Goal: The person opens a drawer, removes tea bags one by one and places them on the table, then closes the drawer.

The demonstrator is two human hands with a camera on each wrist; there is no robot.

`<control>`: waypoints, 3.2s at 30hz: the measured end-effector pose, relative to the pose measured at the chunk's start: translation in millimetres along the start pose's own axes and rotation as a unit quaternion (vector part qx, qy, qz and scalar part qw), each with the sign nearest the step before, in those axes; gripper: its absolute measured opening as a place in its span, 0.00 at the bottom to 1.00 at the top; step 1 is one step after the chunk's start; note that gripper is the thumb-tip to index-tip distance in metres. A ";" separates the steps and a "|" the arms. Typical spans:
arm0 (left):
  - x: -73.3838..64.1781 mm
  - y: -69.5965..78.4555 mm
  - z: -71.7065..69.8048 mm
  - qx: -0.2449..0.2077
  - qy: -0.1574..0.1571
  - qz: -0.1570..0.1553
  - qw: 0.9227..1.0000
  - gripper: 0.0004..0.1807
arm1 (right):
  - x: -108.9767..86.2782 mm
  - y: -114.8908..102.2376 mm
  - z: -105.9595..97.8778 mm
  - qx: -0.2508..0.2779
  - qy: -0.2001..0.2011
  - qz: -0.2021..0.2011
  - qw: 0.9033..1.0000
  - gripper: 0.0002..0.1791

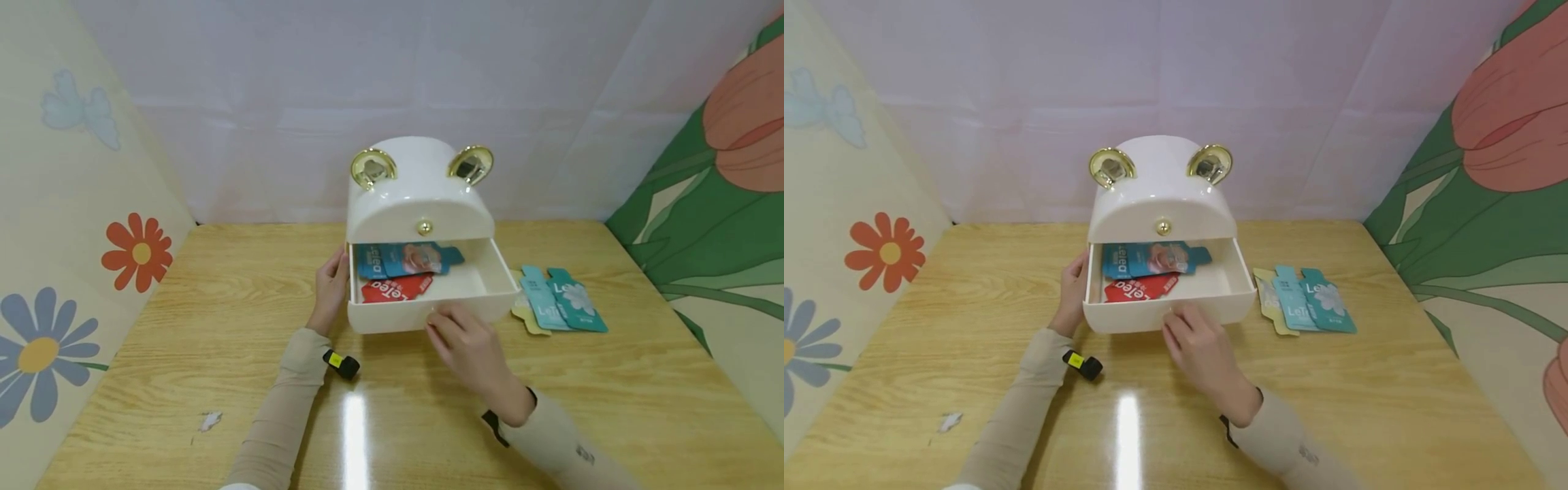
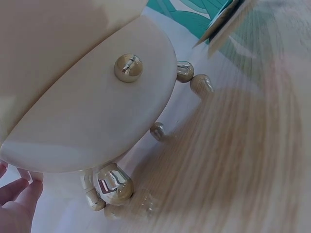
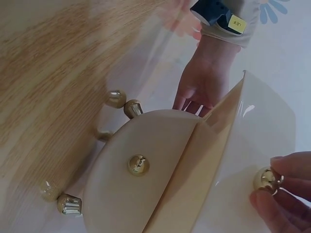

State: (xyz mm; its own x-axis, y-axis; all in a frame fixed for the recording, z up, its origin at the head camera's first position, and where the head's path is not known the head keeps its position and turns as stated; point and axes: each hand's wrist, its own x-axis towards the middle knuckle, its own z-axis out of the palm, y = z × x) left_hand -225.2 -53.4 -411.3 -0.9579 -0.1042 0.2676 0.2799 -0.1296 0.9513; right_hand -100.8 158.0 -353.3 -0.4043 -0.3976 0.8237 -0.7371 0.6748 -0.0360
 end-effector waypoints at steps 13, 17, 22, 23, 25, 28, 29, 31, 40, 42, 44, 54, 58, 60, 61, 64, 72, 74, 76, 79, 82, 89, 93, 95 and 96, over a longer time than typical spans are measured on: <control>-0.3 0.5 1.2 0.018 0.007 0.018 1.000 0.19 | -4.2 -6.8 -4.6 -0.002 0.012 -0.012 1.000 0.21; 0.2 1.0 0.4 0.019 0.000 0.011 1.000 0.20 | -5.6 -8.1 -6.1 -0.005 0.007 -0.009 1.000 0.21; -0.6 2.9 0.5 0.024 -0.001 0.009 1.000 0.20 | -8.8 -9.5 -8.5 -0.004 -0.018 0.012 1.000 0.23; -0.6 2.9 0.6 0.025 -0.002 0.009 1.000 0.20 | -9.4 -9.7 -8.9 -0.004 -0.022 0.015 1.000 0.23; -0.7 2.5 0.6 0.027 -0.003 0.007 1.000 0.20 | -10.3 -10.1 -9.1 -0.001 -0.025 0.020 0.999 0.23; -1.0 2.0 0.6 0.027 -0.004 0.010 1.000 0.20 | -10.9 -10.2 -9.1 -0.003 -0.026 0.019 0.999 0.23; -1.0 1.7 0.5 0.027 -0.004 0.011 1.000 0.20 | -11.1 -10.2 -9.3 -0.002 -0.027 0.019 0.999 0.23; -1.1 1.2 0.5 0.030 -0.002 0.017 0.999 0.20 | -10.7 -10.8 -10.5 -0.001 -0.031 0.021 0.999 0.23; -0.3 0.0 0.6 0.024 -0.001 0.010 1.000 0.21 | 7.1 -9.6 -30.7 0.032 -0.053 0.023 0.998 0.25; 0.2 -0.4 -0.1 0.025 -0.002 0.005 1.000 0.22 | 13.7 -6.5 -38.2 0.047 -0.065 0.022 0.997 0.25; 0.7 -0.7 -0.7 0.028 -0.005 0.001 1.000 0.23 | 21.9 -2.6 -47.1 0.060 -0.082 0.020 0.995 0.25; 2.5 2.5 -0.3 0.004 -0.007 0.000 1.000 0.23 | 78.8 21.8 -87.7 0.031 -0.320 0.043 0.946 0.13; 2.6 2.8 -0.3 0.008 -0.007 -0.005 1.000 0.22 | 99.2 32.4 -87.1 0.032 -0.402 0.020 0.915 0.15; 2.5 2.7 -0.6 0.008 -0.008 -0.008 1.000 0.22 | 106.8 37.7 -83.0 0.042 -0.425 0.003 0.904 0.14; 2.5 2.6 -0.7 0.006 -0.009 -0.008 1.000 0.22 | 110.1 40.4 -80.3 0.049 -0.432 -0.008 0.900 0.13; 2.5 2.0 -0.8 0.000 -0.013 -0.003 1.000 0.22 | 117.2 47.2 -72.1 0.057 -0.457 -0.032 0.887 0.13; 2.5 -2.0 -1.8 0.003 -0.018 -0.003 1.000 0.22 | 127.1 60.7 -38.4 0.002 -0.573 -0.053 0.818 0.25; 2.5 -2.6 -1.6 0.002 -0.017 -0.006 1.000 0.21 | 127.6 62.1 -29.0 -0.014 -0.591 -0.055 0.805 0.31; 2.2 -2.9 -1.1 -0.001 -0.017 -0.008 1.000 0.21 | 127.3 63.1 -20.3 -0.026 -0.607 -0.047 0.793 0.36; 1.5 -3.8 -0.3 -0.006 -0.021 -0.010 1.000 0.21 | 124.4 65.6 -8.5 -0.033 -0.619 -0.040 0.784 0.38; 0.3 -4.8 0.4 -0.001 -0.024 -0.013 1.000 0.22 | 119.1 68.9 2.9 -0.053 -0.621 -0.059 0.779 0.35; -1.1 -5.9 1.0 0.001 -0.022 0.004 1.000 0.21 | 109.4 68.2 21.1 -0.101 -0.585 -0.081 0.800 0.29; -1.0 -4.3 0.6 0.004 -0.022 0.000 1.000 0.22 | 107.3 69.5 25.5 -0.114 -0.565 -0.071 0.814 0.27; -0.7 -4.0 -0.4 0.005 -0.023 -0.003 1.000 0.22 | 106.4 71.8 28.2 -0.120 -0.559 -0.076 0.817 0.29; -0.6 -4.0 -0.9 0.006 -0.023 -0.002 1.000 0.23 | 106.1 73.0 29.4 -0.120 -0.557 -0.078 0.818 0.30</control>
State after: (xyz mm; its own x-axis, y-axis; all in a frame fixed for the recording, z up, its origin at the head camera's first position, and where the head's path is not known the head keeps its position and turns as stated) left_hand -225.7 -53.7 -415.5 -0.9612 -0.0586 0.2697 0.2750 -0.1187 0.9541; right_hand -213.4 146.8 -285.1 -0.6570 -0.7198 -0.2243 -0.7529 0.6115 0.2433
